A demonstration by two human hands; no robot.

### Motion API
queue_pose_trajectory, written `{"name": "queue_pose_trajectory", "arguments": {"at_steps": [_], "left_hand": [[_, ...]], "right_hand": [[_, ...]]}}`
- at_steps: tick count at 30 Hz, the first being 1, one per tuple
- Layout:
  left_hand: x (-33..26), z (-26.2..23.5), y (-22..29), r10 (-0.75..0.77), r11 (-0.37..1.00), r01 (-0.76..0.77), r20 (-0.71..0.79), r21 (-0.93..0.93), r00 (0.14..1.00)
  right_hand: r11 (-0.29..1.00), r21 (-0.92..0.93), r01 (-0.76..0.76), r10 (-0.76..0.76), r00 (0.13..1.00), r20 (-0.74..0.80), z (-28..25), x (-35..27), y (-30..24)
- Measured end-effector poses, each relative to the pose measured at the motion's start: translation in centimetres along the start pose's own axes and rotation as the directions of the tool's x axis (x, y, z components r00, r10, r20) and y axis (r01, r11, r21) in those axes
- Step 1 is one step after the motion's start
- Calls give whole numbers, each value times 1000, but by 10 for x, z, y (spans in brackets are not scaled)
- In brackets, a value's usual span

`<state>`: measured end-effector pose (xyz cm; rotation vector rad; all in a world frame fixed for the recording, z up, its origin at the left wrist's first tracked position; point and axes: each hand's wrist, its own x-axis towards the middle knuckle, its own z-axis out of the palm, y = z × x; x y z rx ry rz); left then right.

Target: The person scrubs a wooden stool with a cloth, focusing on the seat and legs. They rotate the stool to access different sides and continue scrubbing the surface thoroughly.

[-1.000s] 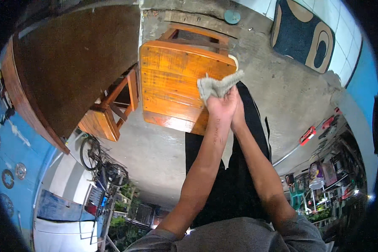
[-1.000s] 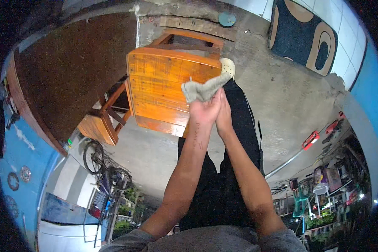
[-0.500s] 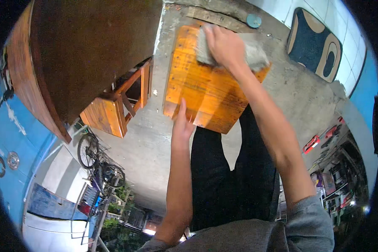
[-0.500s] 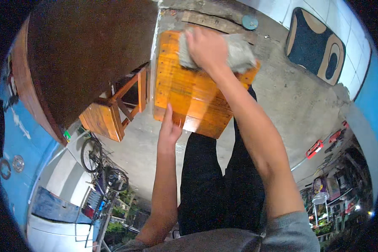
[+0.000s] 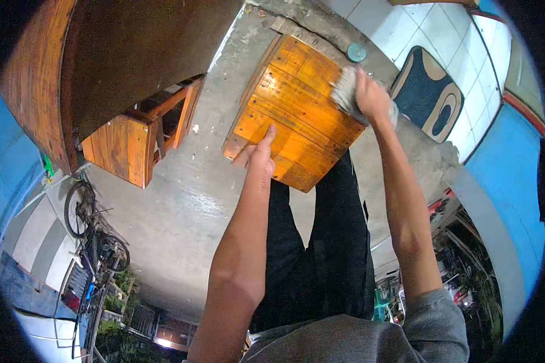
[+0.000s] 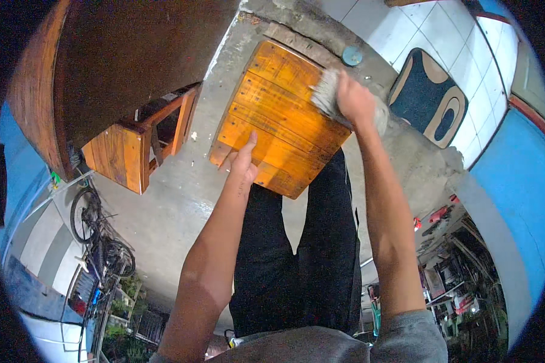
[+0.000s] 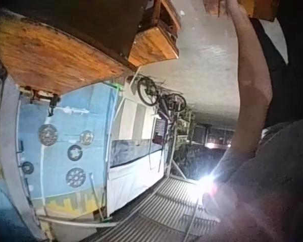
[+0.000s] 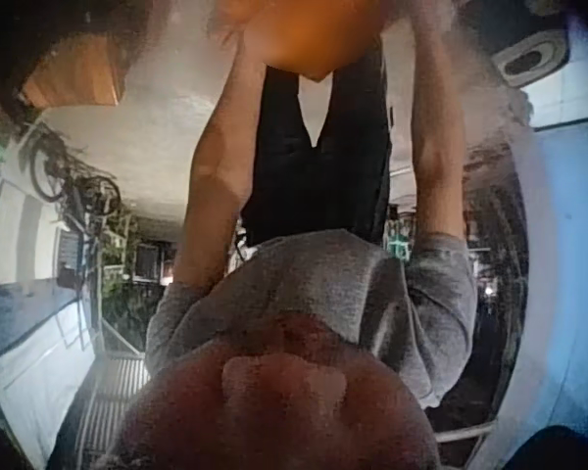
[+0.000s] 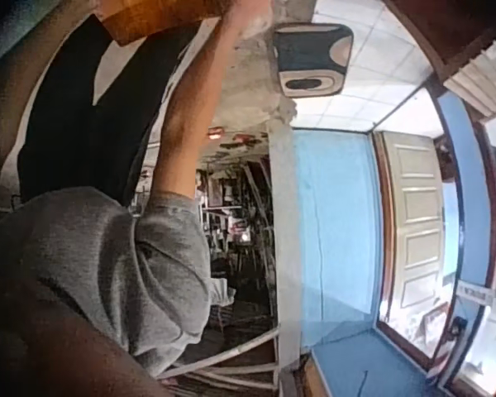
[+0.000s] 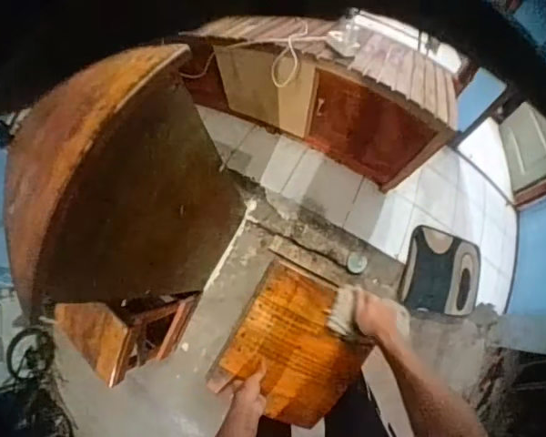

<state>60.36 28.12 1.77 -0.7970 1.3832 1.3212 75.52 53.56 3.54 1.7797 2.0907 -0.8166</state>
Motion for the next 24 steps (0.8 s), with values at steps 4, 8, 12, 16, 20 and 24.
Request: {"name": "queue_pose_trajectory", "arguments": {"at_steps": [4,8,12,16,20,24], "left_hand": [[14,-3,-26,101,995,-97,-106,36,989],[27,-6,-36,209,975,-190,-192,112,959],[28,-7,-39,214,972,-192,-183,132,959],[24,-12,-33,103,993,-97,-94,67,990],[31,-24,-30,-22,999,23,-45,24,999],[41,-28,-41,132,987,-112,-188,113,973]], "right_hand": [[970,-222,-98,112,992,53,17,24,31],[977,3,213,-211,969,127,10,46,-76],[982,27,187,-189,977,101,22,66,-125],[961,38,274,-276,952,134,13,48,-81],[998,-55,20,-9,980,199,6,28,29],[990,-92,-103,121,969,217,-5,18,42]]}}
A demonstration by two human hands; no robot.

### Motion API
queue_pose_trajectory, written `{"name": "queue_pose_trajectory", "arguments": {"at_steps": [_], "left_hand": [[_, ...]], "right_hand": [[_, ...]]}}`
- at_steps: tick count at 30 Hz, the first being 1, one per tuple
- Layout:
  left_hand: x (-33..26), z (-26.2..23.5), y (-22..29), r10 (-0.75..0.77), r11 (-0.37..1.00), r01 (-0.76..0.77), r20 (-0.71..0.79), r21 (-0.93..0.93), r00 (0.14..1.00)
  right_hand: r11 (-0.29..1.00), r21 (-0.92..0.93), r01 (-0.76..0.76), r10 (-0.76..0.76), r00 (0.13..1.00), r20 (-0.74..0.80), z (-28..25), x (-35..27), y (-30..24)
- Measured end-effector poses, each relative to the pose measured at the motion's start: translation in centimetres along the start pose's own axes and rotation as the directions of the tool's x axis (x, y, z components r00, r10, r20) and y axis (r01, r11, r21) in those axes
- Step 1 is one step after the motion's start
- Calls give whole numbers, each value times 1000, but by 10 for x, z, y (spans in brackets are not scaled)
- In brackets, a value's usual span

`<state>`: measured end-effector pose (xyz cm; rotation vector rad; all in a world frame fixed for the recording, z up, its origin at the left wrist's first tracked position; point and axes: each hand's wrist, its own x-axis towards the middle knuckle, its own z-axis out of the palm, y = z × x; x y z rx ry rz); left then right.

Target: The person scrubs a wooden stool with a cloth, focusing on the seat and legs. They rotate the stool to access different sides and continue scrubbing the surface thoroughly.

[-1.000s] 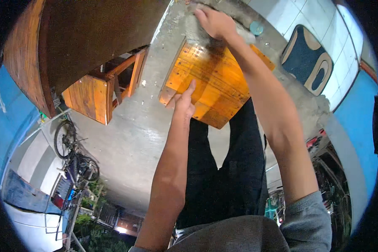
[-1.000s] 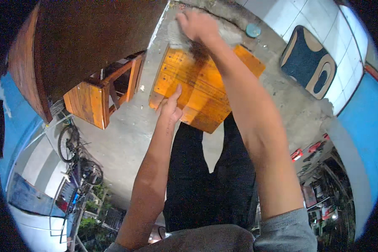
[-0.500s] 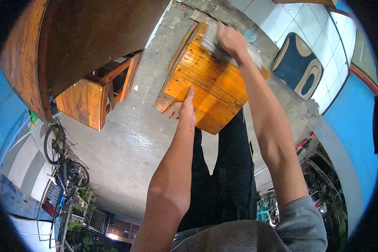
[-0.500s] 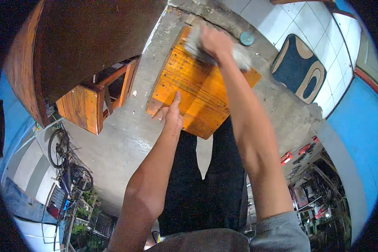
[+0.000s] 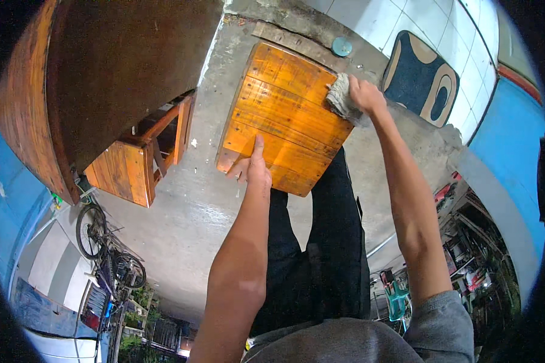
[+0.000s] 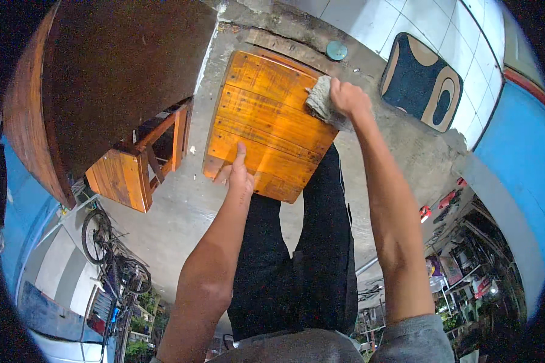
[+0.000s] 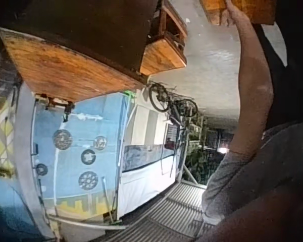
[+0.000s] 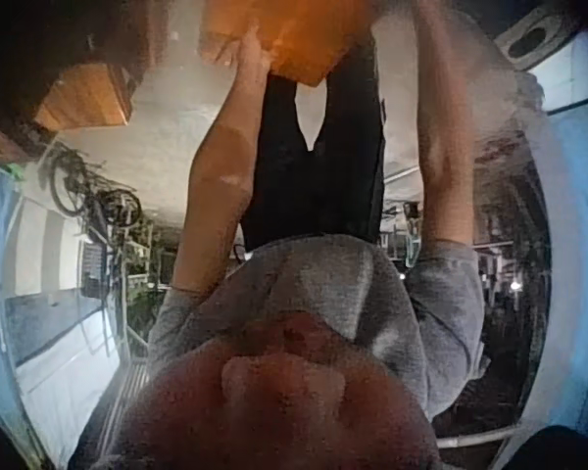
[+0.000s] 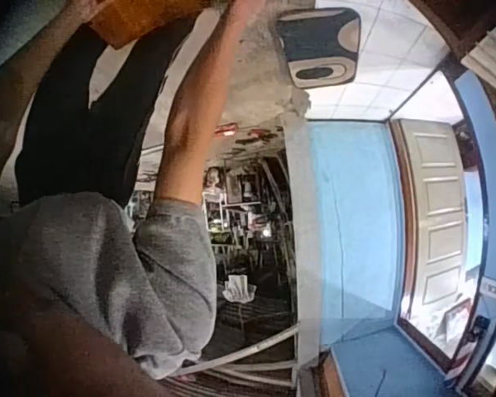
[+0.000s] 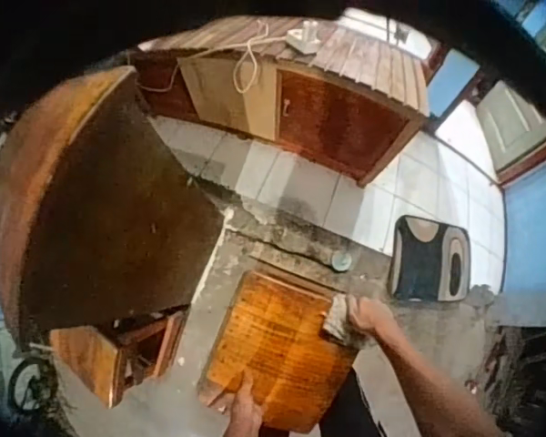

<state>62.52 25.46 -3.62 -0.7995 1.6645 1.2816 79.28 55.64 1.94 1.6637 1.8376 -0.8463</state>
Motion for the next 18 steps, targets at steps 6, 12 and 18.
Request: {"name": "queue_pose_trajectory", "arguments": {"at_steps": [6,12,18], "left_hand": [[-42,22,18,85,996,-83,109,-20,990],[-33,19,20,120,993,-120,-35,-12,992],[-58,32,36,139,988,-134,67,-72,988]], "right_hand": [[969,54,241,-243,970,25,9,50,-75],[884,118,453,-453,891,-25,-11,25,-87],[942,325,83,-103,994,45,-9,-8,22]]}}
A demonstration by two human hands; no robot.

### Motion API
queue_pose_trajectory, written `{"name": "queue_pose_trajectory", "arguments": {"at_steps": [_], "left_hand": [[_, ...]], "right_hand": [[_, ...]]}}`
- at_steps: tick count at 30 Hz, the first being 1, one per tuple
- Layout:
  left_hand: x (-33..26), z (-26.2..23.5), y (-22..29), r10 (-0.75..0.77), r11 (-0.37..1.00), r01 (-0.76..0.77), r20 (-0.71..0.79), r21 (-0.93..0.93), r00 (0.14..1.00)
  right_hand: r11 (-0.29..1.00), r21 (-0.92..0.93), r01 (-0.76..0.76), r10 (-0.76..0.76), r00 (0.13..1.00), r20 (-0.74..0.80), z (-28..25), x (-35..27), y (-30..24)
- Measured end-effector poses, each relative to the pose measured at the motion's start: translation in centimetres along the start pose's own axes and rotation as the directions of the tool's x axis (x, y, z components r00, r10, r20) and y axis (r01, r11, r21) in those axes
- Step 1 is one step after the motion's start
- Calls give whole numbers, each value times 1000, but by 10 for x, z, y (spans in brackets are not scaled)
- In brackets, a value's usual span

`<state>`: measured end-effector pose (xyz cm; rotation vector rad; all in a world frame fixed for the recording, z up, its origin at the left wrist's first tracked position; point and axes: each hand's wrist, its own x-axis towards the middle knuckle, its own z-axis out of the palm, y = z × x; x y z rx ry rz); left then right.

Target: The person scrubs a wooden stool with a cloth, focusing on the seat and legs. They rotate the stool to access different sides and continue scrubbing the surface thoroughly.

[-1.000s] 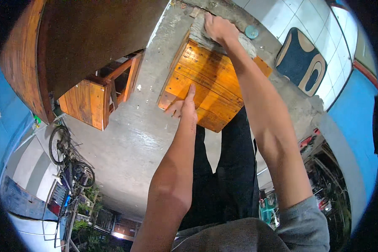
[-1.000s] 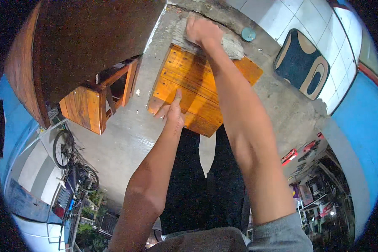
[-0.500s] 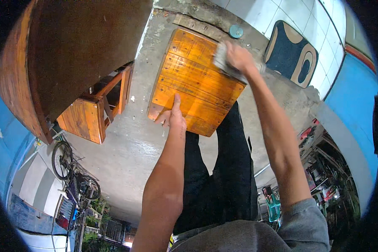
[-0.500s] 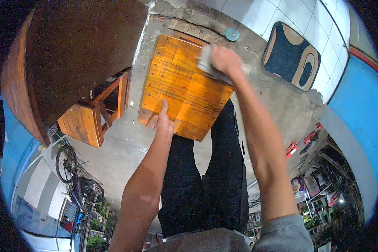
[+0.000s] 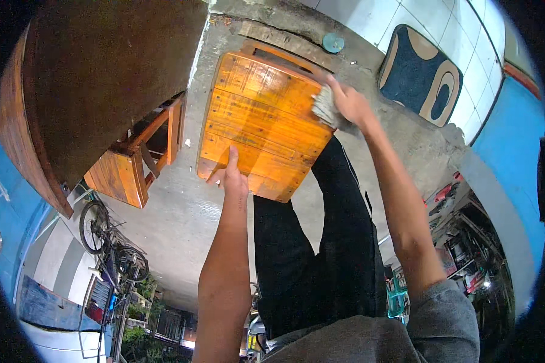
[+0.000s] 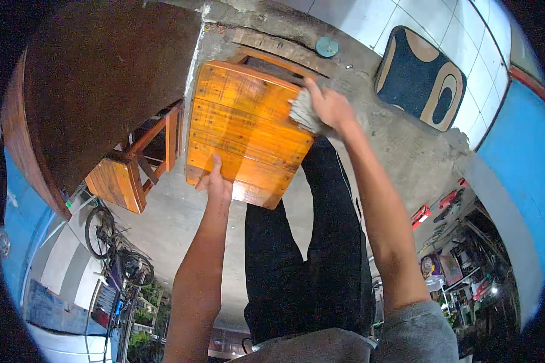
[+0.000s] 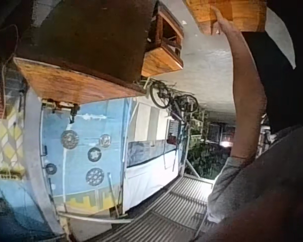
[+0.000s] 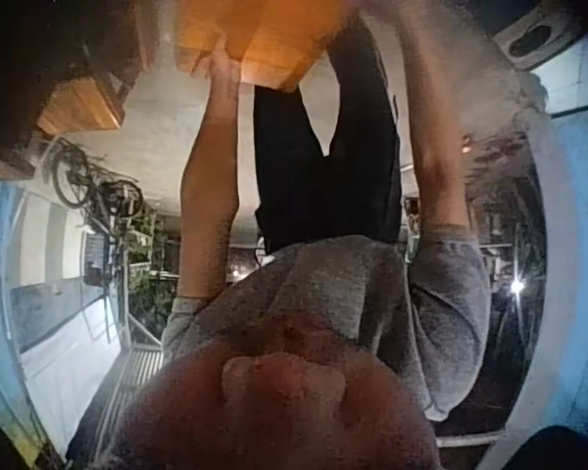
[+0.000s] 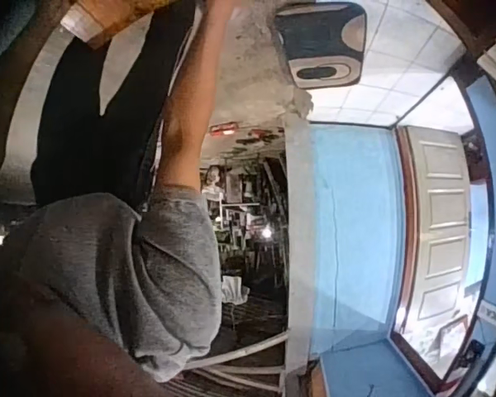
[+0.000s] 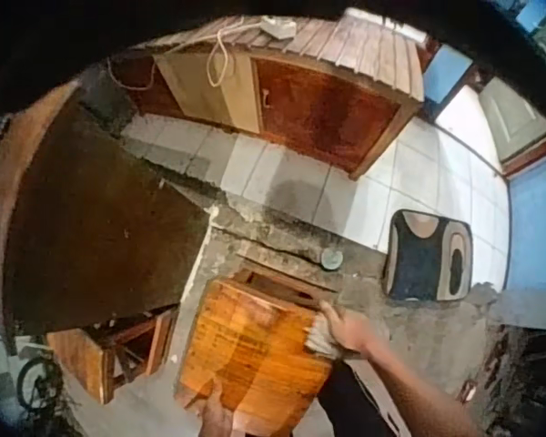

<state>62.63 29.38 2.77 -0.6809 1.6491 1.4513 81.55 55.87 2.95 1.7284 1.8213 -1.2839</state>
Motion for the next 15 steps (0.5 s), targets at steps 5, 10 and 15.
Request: {"name": "queue_pose_trajectory", "arguments": {"at_steps": [5,10,15], "left_hand": [[-12,13,9,-74,997,74,15,-23,997],[-11,8,7,-56,998,56,22,-42,998],[-1,-4,-1,9,1000,-9,45,-2,999]], "right_hand": [[974,-198,-110,112,994,1,-34,10,59],[919,356,170,-130,983,-133,-98,19,-56],[881,265,392,-438,887,145,-24,66,-165]]}}
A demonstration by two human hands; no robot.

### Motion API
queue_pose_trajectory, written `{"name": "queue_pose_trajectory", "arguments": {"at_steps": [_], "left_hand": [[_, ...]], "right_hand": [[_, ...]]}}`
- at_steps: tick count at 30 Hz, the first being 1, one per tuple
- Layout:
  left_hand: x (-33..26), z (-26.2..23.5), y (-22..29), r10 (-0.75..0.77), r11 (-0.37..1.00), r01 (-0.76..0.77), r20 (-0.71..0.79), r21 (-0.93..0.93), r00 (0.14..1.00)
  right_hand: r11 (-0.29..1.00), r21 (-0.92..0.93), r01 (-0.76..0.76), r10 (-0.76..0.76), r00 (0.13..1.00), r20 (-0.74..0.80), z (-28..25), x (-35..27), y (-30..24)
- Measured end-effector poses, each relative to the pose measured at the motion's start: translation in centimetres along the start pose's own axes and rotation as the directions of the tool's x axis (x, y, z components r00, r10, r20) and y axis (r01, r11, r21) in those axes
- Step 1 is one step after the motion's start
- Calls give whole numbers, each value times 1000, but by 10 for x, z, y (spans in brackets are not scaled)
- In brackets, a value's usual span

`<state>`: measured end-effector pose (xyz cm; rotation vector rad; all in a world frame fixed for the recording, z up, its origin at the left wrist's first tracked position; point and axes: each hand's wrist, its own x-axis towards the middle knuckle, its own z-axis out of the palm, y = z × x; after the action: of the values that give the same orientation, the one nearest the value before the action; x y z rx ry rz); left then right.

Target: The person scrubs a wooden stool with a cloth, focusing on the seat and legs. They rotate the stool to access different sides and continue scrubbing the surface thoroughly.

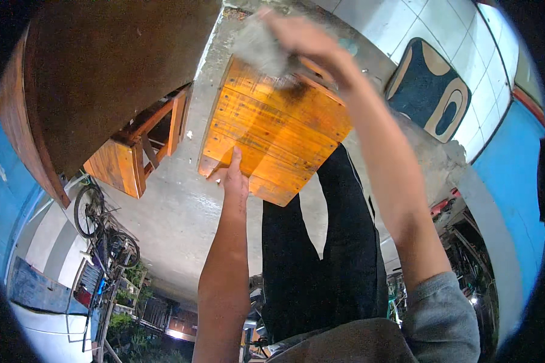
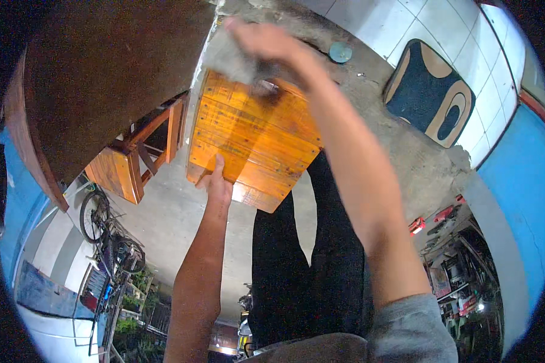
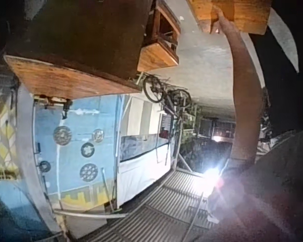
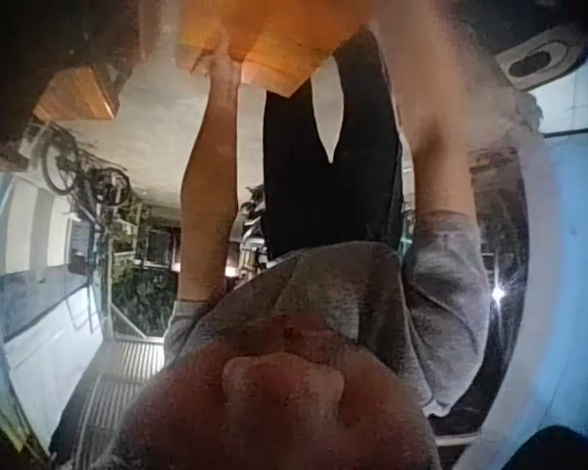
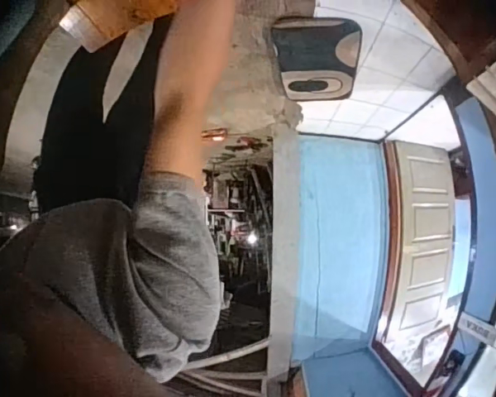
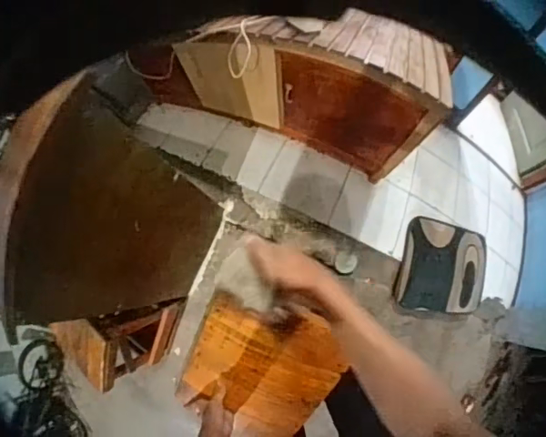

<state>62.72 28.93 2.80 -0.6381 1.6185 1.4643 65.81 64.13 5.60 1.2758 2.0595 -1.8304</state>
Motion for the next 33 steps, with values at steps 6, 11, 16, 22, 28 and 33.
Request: {"name": "queue_pose_trajectory", "arguments": {"at_steps": [6,11,16,22,28,33], "left_hand": [[9,-12,-9,0,1000,1,-68,16,998],[15,-19,-9,-33,999,33,20,8,999],[0,7,0,-54,993,66,-118,99,992],[23,-22,-18,-53,999,52,51,16,997],[19,-16,-15,-142,990,140,114,26,983],[-2,2,4,-81,996,78,89,43,993]], "right_hand": [[986,-78,-144,150,985,79,54,10,30],[909,-357,-214,280,949,145,-1,-48,92],[865,-60,-498,496,867,-40,-14,-106,202],[904,-232,-359,309,924,-225,15,-49,123],[950,-312,-17,-26,991,-134,69,51,29],[947,-322,-12,-41,987,-158,71,13,25]]}}
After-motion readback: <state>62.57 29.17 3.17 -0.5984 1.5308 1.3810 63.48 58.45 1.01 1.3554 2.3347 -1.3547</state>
